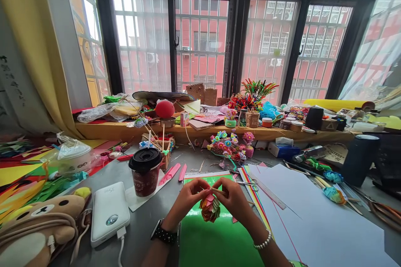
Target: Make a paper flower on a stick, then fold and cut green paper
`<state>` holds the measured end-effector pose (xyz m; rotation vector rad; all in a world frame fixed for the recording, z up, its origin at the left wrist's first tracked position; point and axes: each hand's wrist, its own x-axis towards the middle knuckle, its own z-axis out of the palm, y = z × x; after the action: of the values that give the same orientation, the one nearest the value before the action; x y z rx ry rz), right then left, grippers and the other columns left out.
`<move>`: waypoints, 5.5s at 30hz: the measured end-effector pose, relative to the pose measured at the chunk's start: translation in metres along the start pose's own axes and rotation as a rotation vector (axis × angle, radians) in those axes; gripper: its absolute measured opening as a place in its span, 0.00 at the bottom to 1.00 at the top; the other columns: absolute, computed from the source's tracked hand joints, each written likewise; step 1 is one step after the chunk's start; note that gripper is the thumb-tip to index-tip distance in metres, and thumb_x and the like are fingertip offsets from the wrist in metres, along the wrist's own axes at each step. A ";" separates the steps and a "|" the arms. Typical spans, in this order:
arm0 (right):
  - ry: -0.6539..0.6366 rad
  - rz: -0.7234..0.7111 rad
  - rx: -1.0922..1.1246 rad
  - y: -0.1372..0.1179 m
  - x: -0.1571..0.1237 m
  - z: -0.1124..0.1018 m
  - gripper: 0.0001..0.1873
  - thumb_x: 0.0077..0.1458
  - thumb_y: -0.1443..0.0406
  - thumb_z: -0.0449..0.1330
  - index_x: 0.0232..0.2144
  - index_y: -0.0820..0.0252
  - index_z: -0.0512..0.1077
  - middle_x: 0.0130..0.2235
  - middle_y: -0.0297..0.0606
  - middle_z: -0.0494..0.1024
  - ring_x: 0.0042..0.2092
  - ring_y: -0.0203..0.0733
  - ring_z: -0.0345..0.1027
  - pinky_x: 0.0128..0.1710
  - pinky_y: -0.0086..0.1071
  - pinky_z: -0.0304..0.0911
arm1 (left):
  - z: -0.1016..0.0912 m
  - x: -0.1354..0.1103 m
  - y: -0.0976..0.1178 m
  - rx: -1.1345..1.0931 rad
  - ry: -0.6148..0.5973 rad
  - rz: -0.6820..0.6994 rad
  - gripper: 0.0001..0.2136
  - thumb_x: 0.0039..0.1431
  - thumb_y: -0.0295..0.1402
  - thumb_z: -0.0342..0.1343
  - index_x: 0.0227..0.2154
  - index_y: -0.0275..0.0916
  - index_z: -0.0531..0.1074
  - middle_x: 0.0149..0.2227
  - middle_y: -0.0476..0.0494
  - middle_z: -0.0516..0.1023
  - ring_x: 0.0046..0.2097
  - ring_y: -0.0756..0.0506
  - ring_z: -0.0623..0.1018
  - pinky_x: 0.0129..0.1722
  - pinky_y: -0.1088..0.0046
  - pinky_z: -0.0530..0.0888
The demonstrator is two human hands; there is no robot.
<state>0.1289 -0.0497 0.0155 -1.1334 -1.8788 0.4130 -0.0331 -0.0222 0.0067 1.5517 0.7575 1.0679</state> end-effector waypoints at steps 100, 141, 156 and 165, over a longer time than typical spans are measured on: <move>0.187 0.024 -0.054 -0.002 0.000 -0.002 0.07 0.49 0.63 0.53 0.26 0.62 0.68 0.19 0.30 0.64 0.19 0.31 0.52 0.18 0.24 0.49 | 0.014 0.001 -0.006 -0.156 -0.077 -0.109 0.21 0.40 0.40 0.61 0.36 0.34 0.66 0.28 0.47 0.70 0.28 0.50 0.70 0.28 0.74 0.66; 0.190 -0.071 -0.218 0.007 0.000 0.005 0.05 0.51 0.68 0.52 0.28 0.61 0.68 0.29 0.37 0.73 0.30 0.40 0.67 0.29 0.30 0.61 | 0.022 -0.004 0.005 0.220 -0.017 0.075 0.15 0.55 0.40 0.46 0.40 0.34 0.63 0.27 0.47 0.68 0.27 0.51 0.69 0.25 0.77 0.66; 0.096 -0.099 -0.121 0.007 0.002 -0.006 0.10 0.52 0.69 0.51 0.33 0.60 0.72 0.33 0.39 0.77 0.35 0.42 0.70 0.35 0.32 0.64 | 0.022 -0.009 0.007 0.471 0.155 0.143 0.17 0.51 0.40 0.50 0.42 0.37 0.62 0.28 0.47 0.71 0.28 0.50 0.71 0.28 0.75 0.67; 0.203 -0.116 -0.165 0.010 0.002 -0.007 0.10 0.52 0.69 0.50 0.32 0.61 0.72 0.33 0.40 0.77 0.35 0.43 0.70 0.35 0.33 0.63 | 0.018 0.000 0.003 -0.089 0.078 -0.025 0.19 0.41 0.39 0.60 0.36 0.34 0.67 0.34 0.42 0.74 0.36 0.45 0.73 0.35 0.71 0.69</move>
<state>0.1396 -0.0431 0.0137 -1.1217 -1.8123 0.0751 -0.0172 -0.0300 0.0091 1.4294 0.7703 1.1338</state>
